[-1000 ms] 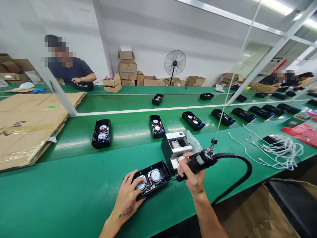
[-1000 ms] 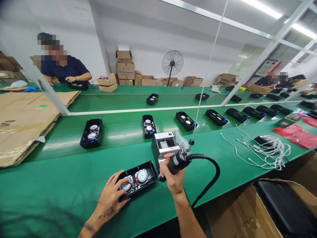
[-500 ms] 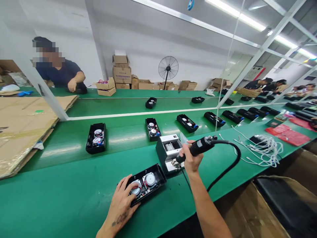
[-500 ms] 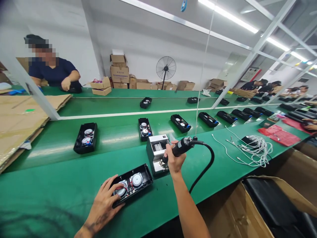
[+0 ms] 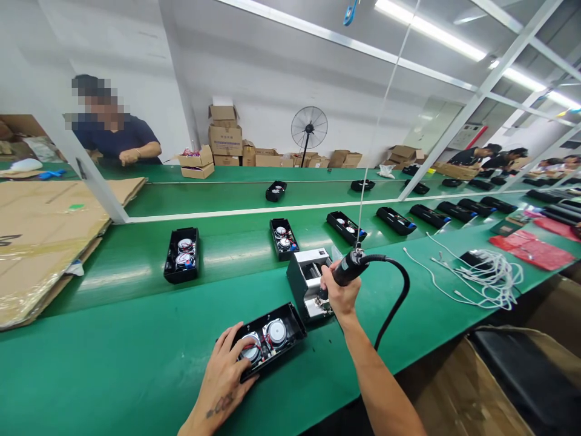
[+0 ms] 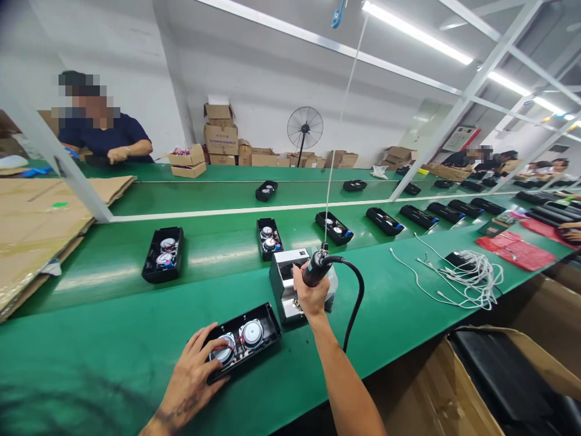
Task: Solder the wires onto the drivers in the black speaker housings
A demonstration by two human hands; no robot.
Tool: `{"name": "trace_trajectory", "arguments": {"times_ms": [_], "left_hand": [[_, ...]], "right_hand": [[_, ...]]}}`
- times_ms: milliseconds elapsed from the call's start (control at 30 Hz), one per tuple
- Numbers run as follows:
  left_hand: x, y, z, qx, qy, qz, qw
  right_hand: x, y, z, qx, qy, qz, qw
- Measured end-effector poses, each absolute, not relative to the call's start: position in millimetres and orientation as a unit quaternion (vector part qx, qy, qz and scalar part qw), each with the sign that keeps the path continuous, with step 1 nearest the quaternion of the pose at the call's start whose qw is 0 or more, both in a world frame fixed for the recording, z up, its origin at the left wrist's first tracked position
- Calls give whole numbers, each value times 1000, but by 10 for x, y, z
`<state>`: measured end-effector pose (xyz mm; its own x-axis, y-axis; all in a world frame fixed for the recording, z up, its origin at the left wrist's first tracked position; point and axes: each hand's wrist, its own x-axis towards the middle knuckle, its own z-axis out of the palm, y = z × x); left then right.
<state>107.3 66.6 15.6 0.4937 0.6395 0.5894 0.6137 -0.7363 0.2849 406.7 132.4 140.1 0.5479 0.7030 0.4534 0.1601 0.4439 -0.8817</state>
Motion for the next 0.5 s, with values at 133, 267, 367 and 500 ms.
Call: {"name": "trace_trajectory", "arguments": {"times_ms": [133,267,367,500], "left_hand": [[1061,670,171,871,356,338,9],[1053,693,106,872,352,341,-5],[1063,715,-25,866,336,369,-21],[1080,753,-210,843,336,419,-1]], "right_hand": [[4059,1330,1405,-491,-434,197,729],[4126,1284,1440,-468,-417,204,752],[4245,1179,1482,-441,-388,187,788],[4366,1055,1449,-439,-385,156,797]]}}
